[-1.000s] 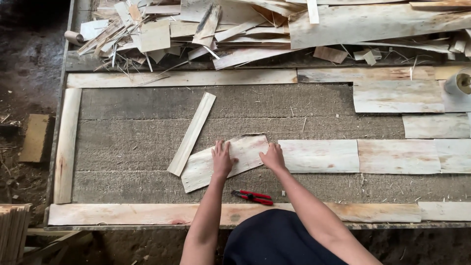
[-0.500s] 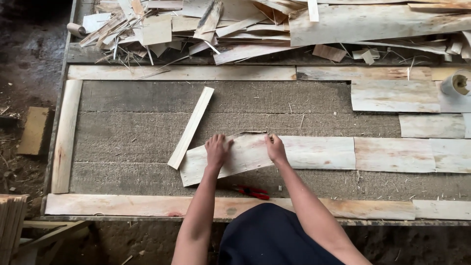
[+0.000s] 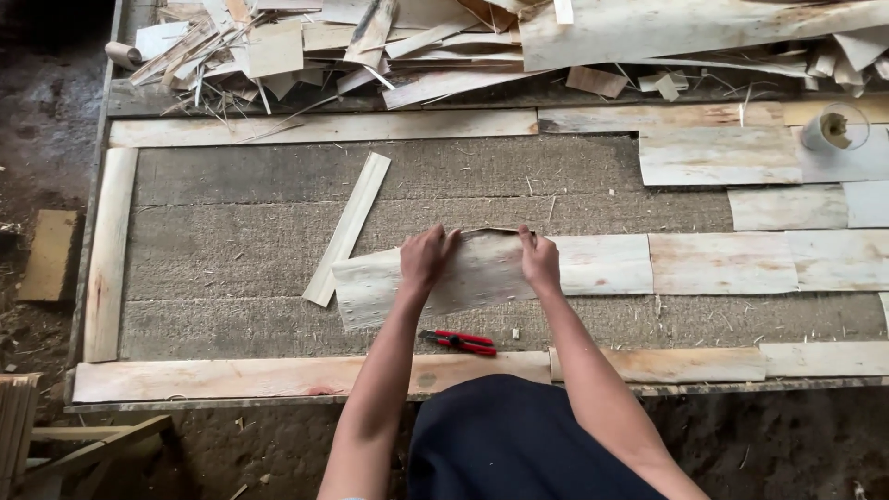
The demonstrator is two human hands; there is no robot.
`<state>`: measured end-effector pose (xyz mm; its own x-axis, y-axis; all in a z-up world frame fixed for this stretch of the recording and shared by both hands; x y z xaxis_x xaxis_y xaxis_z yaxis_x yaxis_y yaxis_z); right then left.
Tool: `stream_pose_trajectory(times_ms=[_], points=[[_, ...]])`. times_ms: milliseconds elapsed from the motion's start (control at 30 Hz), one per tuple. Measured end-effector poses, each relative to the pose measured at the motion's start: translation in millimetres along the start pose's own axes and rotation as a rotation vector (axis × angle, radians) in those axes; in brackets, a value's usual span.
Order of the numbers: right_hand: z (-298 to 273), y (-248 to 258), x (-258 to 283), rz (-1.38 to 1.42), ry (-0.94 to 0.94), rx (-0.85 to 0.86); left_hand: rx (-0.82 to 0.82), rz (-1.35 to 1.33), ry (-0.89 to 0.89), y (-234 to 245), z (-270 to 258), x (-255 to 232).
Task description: Cutting and fitting thin wood veneer pieces using a utility knife on a workbench.
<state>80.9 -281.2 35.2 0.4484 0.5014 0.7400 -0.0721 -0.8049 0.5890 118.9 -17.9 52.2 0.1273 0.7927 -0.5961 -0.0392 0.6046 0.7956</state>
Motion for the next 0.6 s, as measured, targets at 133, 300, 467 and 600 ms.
stream_pose_trajectory(times_ms=[133, 300, 467, 600], points=[[-8.8, 16.2, 9.0, -0.005, 0.029, -0.027, 0.016, 0.025, -0.005, 4.7, 4.7, -15.9], [-19.6, 24.1, 14.3, 0.011, 0.072, -0.046, 0.069, -0.043, 0.032, 9.1, -1.1, -20.2], [-14.9, 24.1, 9.9, 0.028, 0.097, -0.036, 0.102, -0.064, 0.056, 7.8, 0.3, -17.1], [-16.2, 22.3, 7.2, 0.045, 0.101, -0.01, 0.117, -0.1, 0.063, 17.1, -0.9, -20.7]])
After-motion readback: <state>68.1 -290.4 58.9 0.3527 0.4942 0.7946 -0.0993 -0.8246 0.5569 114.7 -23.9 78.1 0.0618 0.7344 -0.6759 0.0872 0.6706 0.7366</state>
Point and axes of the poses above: each hand's wrist, its own z-axis towards the middle knuckle, its own y-axis out of the back of the hand, x = y × z, the point moved 7 cm from there along z, towards the middle knuckle, and after that the axes turned 7 degrees about -z, right-handed, at the moved point
